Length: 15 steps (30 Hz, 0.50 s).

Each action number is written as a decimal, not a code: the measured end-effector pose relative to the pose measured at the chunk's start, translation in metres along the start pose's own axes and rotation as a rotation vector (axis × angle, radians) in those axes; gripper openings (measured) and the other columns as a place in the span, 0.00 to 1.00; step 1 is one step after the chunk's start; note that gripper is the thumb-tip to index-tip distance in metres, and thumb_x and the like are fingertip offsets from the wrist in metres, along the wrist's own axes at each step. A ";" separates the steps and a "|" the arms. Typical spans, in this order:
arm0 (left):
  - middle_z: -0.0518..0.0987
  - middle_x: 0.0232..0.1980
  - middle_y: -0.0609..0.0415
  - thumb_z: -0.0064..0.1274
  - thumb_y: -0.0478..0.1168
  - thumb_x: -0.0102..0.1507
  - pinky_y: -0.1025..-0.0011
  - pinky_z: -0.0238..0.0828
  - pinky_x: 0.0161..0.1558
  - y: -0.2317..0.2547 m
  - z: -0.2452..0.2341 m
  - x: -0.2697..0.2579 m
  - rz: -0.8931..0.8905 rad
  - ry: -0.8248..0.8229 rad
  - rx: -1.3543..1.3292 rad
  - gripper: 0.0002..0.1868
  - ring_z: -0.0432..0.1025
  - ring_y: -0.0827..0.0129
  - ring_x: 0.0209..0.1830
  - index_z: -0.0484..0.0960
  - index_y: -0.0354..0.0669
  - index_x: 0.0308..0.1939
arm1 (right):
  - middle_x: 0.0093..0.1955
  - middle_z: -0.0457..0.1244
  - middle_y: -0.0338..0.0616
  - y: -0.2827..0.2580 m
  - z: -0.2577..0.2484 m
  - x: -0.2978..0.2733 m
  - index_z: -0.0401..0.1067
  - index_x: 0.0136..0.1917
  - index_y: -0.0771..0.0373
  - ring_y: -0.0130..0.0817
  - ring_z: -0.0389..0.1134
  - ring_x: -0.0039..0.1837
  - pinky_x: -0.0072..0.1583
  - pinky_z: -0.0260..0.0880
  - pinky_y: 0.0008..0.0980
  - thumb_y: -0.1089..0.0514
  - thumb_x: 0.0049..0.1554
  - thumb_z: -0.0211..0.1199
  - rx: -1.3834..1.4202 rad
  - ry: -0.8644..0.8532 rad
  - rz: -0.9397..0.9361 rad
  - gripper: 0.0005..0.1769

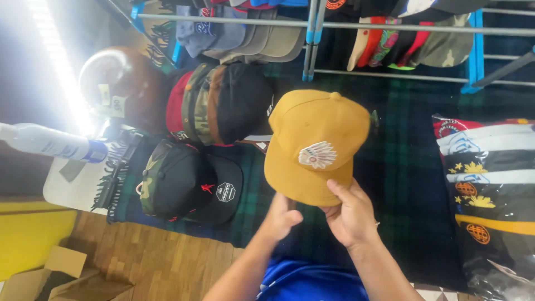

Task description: Cleaning dust off baseball caps using a brush and organizing them on a storage rack.

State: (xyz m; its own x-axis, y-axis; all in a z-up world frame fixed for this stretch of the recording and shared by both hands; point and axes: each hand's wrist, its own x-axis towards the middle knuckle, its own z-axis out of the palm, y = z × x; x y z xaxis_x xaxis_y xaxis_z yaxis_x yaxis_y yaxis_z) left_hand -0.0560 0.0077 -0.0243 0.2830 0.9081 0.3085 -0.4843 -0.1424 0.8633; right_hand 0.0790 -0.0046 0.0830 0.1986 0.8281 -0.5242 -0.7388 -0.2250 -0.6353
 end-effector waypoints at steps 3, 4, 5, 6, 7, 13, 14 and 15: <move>0.80 0.60 0.41 0.46 0.39 0.63 0.63 0.73 0.34 -0.016 0.018 0.006 -0.146 0.294 -0.501 0.33 0.75 0.59 0.34 0.68 0.41 0.74 | 0.53 0.71 0.56 0.008 -0.012 -0.003 0.68 0.63 0.64 0.47 0.75 0.48 0.47 0.80 0.48 0.56 0.63 0.59 -0.167 -0.082 -0.036 0.17; 0.80 0.60 0.41 0.46 0.39 0.63 0.63 0.73 0.34 -0.005 0.021 0.013 -0.147 0.292 -0.503 0.33 0.75 0.59 0.34 0.68 0.41 0.74 | 0.53 0.71 0.56 0.007 -0.021 -0.006 0.68 0.63 0.64 0.47 0.75 0.48 0.47 0.80 0.48 0.56 0.63 0.59 -0.168 -0.080 -0.038 0.17; 0.78 0.64 0.42 0.48 0.37 0.62 0.56 0.71 0.51 0.005 0.022 0.021 -0.138 0.323 -0.648 0.33 0.73 0.53 0.50 0.68 0.39 0.73 | 0.46 0.69 0.54 0.006 -0.029 -0.007 0.71 0.60 0.68 0.43 0.72 0.43 0.43 0.76 0.41 0.47 0.64 0.51 -0.350 -0.020 -0.166 0.23; 0.76 0.68 0.43 0.49 0.36 0.61 0.49 0.68 0.67 0.016 0.024 0.030 -0.129 0.353 -0.793 0.33 0.71 0.47 0.66 0.69 0.37 0.72 | 0.38 0.67 0.52 0.005 -0.037 -0.009 0.74 0.57 0.72 0.39 0.68 0.37 0.40 0.73 0.35 0.38 0.65 0.44 -0.532 0.041 -0.295 0.35; 0.76 0.68 0.43 0.49 0.36 0.61 0.49 0.68 0.67 0.023 0.023 0.034 -0.130 0.357 -0.792 0.33 0.71 0.47 0.66 0.69 0.37 0.72 | 0.38 0.67 0.52 0.003 -0.046 -0.007 0.74 0.57 0.72 0.39 0.68 0.37 0.40 0.73 0.35 0.38 0.65 0.44 -0.531 0.040 -0.291 0.35; 0.77 0.67 0.47 0.41 0.38 0.71 0.57 0.72 0.63 0.046 0.024 0.048 -0.077 0.089 -0.803 0.25 0.72 0.52 0.66 0.68 0.40 0.73 | 0.64 0.62 0.56 0.020 -0.094 0.018 0.58 0.77 0.62 0.58 0.66 0.59 0.51 0.72 0.58 0.41 0.47 0.73 -2.028 0.140 -0.810 0.52; 0.78 0.67 0.48 0.43 0.39 0.71 0.58 0.74 0.61 0.049 0.026 0.050 -0.053 0.098 -0.797 0.25 0.73 0.53 0.65 0.68 0.41 0.73 | 0.58 0.63 0.56 0.023 -0.101 0.020 0.59 0.76 0.65 0.56 0.66 0.56 0.52 0.73 0.54 0.48 0.52 0.69 -1.958 0.141 -0.859 0.44; 0.78 0.66 0.48 0.45 0.40 0.72 0.60 0.75 0.59 0.052 0.029 0.051 -0.027 0.111 -0.791 0.24 0.73 0.54 0.64 0.68 0.42 0.72 | 0.52 0.65 0.56 0.026 -0.107 0.022 0.61 0.75 0.69 0.54 0.67 0.52 0.53 0.73 0.50 0.55 0.57 0.65 -1.890 0.137 -0.906 0.36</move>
State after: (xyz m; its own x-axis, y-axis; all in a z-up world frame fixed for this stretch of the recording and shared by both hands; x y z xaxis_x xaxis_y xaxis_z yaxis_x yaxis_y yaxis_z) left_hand -0.0424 0.0348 0.0480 0.2390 0.9472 0.2135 -0.9338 0.1640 0.3179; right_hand 0.1332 -0.0472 -0.0058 0.1423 0.9656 0.2177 0.9522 -0.0735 -0.2964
